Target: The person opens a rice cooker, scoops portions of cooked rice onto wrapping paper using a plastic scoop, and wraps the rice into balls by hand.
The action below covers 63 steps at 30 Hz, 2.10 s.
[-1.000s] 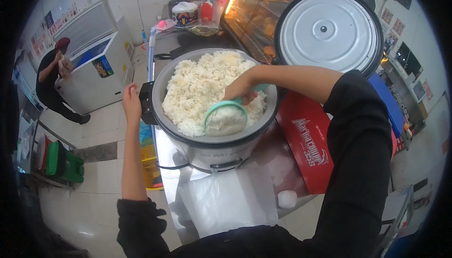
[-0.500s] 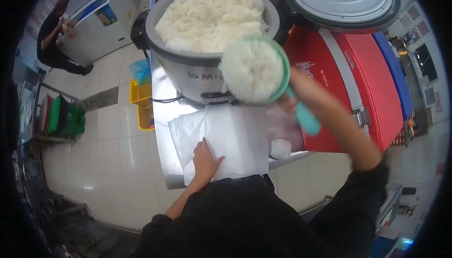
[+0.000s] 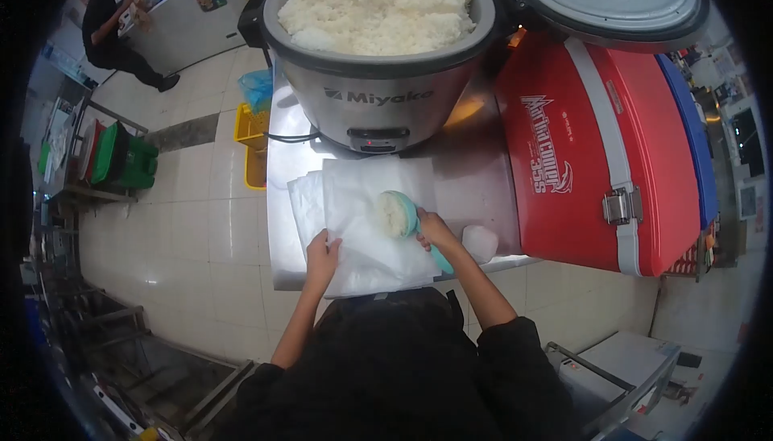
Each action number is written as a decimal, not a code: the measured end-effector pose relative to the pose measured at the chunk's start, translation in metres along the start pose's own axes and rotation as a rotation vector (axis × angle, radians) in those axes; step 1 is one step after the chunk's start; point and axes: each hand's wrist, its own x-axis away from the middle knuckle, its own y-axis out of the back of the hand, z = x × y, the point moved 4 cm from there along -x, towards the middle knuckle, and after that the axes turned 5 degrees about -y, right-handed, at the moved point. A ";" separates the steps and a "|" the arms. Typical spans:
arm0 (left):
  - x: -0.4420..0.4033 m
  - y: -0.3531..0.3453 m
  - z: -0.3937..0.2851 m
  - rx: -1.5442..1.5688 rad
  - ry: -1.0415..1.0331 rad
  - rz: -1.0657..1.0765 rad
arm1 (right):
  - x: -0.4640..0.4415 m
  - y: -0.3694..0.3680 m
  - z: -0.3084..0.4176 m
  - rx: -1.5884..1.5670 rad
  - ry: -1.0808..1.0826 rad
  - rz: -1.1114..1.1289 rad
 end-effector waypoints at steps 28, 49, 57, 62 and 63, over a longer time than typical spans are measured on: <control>0.019 0.044 0.011 -0.475 -0.105 0.176 | 0.029 -0.082 0.047 0.784 0.994 -0.043; 0.062 0.018 0.015 -0.329 0.287 0.035 | 0.123 -0.067 0.075 1.109 1.882 -0.472; 0.068 0.008 0.028 0.778 0.359 -0.015 | 0.072 -0.097 -0.014 0.976 1.425 -0.352; 0.076 0.020 0.005 -0.209 -0.066 -0.086 | 0.049 -0.105 -0.043 1.067 1.481 -0.201; 0.075 0.020 0.002 -0.210 -0.068 -0.084 | 0.054 -0.108 -0.052 1.128 1.508 -0.170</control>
